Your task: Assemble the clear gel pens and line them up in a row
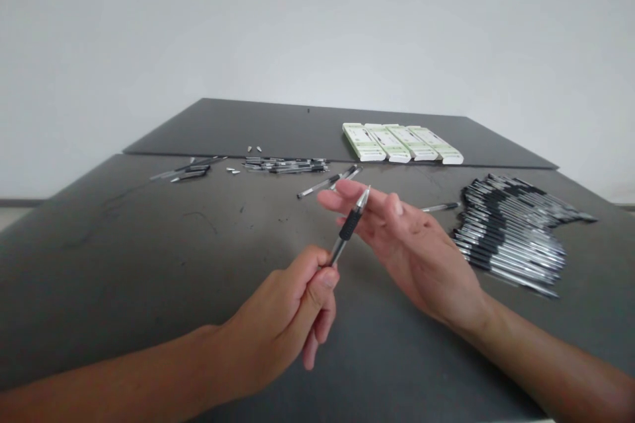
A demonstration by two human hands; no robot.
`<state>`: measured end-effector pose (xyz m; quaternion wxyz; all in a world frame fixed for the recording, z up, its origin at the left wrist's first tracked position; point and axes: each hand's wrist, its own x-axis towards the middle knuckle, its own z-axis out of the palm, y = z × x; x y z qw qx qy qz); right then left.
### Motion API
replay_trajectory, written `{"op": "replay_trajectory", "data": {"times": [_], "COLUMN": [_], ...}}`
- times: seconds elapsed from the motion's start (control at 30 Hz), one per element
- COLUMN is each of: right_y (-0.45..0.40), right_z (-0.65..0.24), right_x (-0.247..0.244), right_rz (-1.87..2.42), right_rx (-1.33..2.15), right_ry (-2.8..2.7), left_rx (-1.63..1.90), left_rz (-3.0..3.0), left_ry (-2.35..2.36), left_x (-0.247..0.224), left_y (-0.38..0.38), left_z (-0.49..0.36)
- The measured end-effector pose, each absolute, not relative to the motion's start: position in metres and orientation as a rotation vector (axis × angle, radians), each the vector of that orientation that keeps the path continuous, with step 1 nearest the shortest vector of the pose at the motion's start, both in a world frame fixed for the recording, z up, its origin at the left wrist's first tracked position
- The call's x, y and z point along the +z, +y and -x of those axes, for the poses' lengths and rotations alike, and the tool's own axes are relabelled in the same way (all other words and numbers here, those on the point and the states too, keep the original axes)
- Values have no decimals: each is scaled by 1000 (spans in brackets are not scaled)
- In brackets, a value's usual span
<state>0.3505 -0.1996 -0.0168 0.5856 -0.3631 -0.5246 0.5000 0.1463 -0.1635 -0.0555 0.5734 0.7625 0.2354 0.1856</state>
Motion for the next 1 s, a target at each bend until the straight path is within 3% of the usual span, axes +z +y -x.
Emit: {"op": "replay_trajectory", "data": {"times": [0.33,0.53,0.77,1.0], "right_y": [-201,-207,-205,-210], "right_z": [-345,-342,-344,-344], "right_x": [-19,-9,-11,-12], "right_rz": [906,784,960,866], "right_rx": [1007,1183,1018,1122], "right_ry": [-1080,-1177,-1171,-1184], "left_rx": [441,423,420,430], "left_rz": [-1741,-1607,-1592,-1574], "left_ry": [511,516,538,539], "left_x": [-54,-55,-56,-58], "left_y": [-164,-170,-169,-171], "left_z": [-148,-149,-150,-148]}}
